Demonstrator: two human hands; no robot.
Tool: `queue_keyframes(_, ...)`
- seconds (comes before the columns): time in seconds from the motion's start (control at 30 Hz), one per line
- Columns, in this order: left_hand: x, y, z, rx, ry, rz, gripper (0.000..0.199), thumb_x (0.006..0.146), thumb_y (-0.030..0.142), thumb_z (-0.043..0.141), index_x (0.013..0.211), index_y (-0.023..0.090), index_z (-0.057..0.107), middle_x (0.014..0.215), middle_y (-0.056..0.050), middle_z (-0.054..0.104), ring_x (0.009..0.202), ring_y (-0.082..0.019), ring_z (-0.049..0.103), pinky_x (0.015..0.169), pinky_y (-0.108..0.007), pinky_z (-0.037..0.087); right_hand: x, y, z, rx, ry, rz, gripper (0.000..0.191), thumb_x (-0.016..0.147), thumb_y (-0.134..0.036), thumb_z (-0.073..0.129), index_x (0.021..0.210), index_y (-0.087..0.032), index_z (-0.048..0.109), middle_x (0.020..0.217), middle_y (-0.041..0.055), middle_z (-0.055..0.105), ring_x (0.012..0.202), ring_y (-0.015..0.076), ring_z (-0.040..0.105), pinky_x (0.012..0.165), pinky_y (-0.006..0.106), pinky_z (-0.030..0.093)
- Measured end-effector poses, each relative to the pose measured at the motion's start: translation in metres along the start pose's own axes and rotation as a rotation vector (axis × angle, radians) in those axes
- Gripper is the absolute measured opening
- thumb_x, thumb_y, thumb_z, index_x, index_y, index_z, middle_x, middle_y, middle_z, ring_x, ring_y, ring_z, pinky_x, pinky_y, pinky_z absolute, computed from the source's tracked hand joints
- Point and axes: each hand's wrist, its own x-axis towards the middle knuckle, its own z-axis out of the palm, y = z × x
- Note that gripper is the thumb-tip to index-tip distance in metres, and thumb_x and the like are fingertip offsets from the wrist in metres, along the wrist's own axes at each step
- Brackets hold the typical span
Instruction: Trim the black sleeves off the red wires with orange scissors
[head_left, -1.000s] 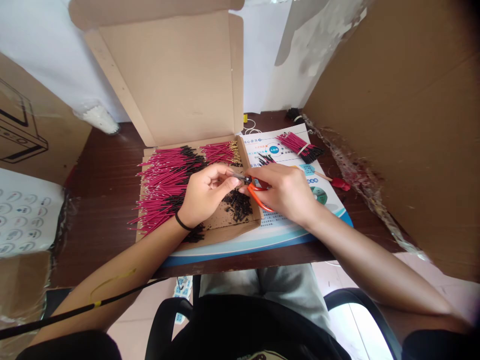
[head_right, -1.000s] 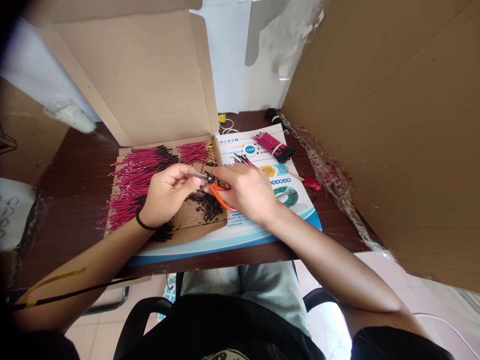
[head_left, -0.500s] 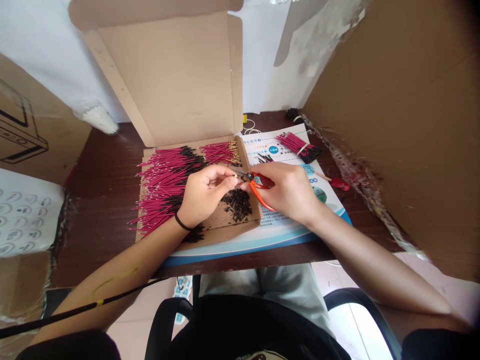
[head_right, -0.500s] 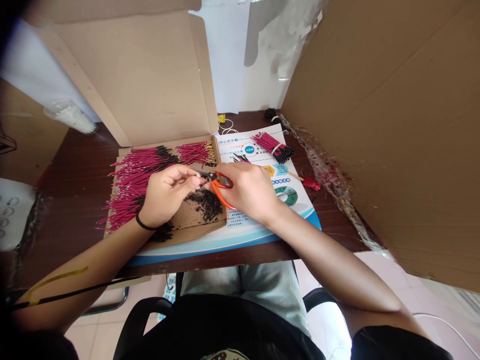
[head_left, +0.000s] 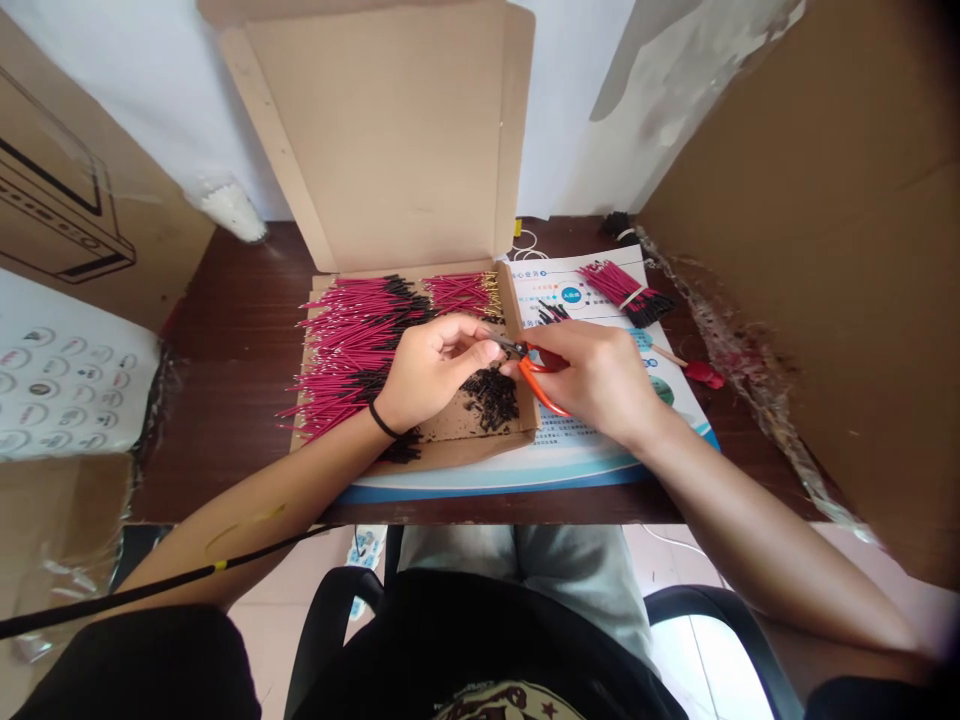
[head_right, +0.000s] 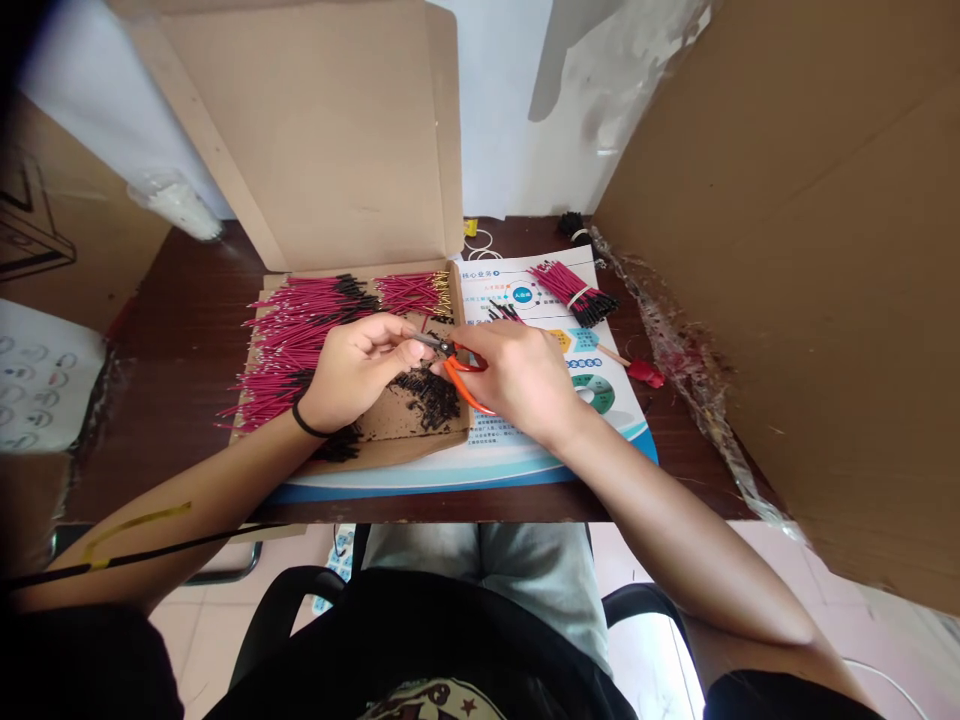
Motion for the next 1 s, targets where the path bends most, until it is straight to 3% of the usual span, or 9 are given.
queue_keyframes(0.17, 0.002, 0.015, -0.005, 0.072, -0.089, -0.016, 0.014, 0.078, 0.026, 0.066, 0.081, 0.013, 0.064, 0.077, -0.005, 0.071, 0.068, -0.011, 0.065, 0.064, -0.023, 0.051, 0.000, 0.001, -0.002, -0.027, -0.020, 0.016, 0.028, 0.084, -0.041, 0.055, 0.072, -0.018, 0.068, 0.056, 0.0008, 0.057, 0.051, 0.0111, 0.044, 0.051, 0.025, 0.030)
queue_keyframes(0.33, 0.001, 0.043, -0.011, 0.195, -0.160, -0.119, 0.008, 0.079, 0.019, 0.062, 0.080, 0.013, 0.066, 0.075, -0.005, 0.072, 0.063, -0.011, 0.064, 0.058, -0.023, 0.049, -0.001, -0.001, -0.005, -0.055, -0.029, 0.013, 0.028, 0.084, -0.037, 0.055, 0.064, -0.020, 0.064, 0.054, 0.0003, 0.055, 0.049, 0.0111, 0.042, 0.050, 0.025, 0.029)
queue_keyframes(0.57, -0.003, 0.068, -0.020, 0.218, -0.272, -0.178, 0.007, 0.079, 0.015, 0.061, 0.079, 0.013, 0.068, 0.077, -0.005, 0.072, 0.067, -0.010, 0.065, 0.064, -0.024, 0.051, -0.006, -0.006, -0.003, -0.015, 0.024, -0.099, 0.021, 0.086, -0.029, 0.052, 0.095, -0.020, 0.069, 0.063, 0.0018, 0.063, 0.055, 0.0136, 0.053, 0.054, 0.025, 0.036)
queue_keyframes(0.7, -0.002, 0.061, -0.016, 0.055, -0.262, -0.180, 0.002, 0.075, 0.012, 0.067, 0.073, 0.013, 0.068, 0.072, -0.005, 0.072, 0.063, -0.011, 0.065, 0.061, -0.024, 0.052, -0.007, -0.007, -0.003, -0.005, -0.001, -0.072, 0.023, 0.087, -0.033, 0.049, 0.092, -0.021, 0.069, 0.064, 0.0041, 0.065, 0.055, 0.0151, 0.054, 0.054, 0.026, 0.036)
queue_keyframes(1.0, 0.000, 0.021, 0.014, -0.263, -0.048, -0.143, 0.012, 0.080, 0.025, 0.064, 0.076, 0.014, 0.058, 0.068, -0.001, 0.066, 0.060, -0.008, 0.059, 0.062, -0.023, 0.050, 0.000, -0.003, -0.003, -0.030, -0.016, 0.033, 0.022, 0.084, -0.030, 0.049, 0.076, -0.019, 0.066, 0.058, 0.0023, 0.061, 0.050, 0.0131, 0.050, 0.052, 0.024, 0.031)
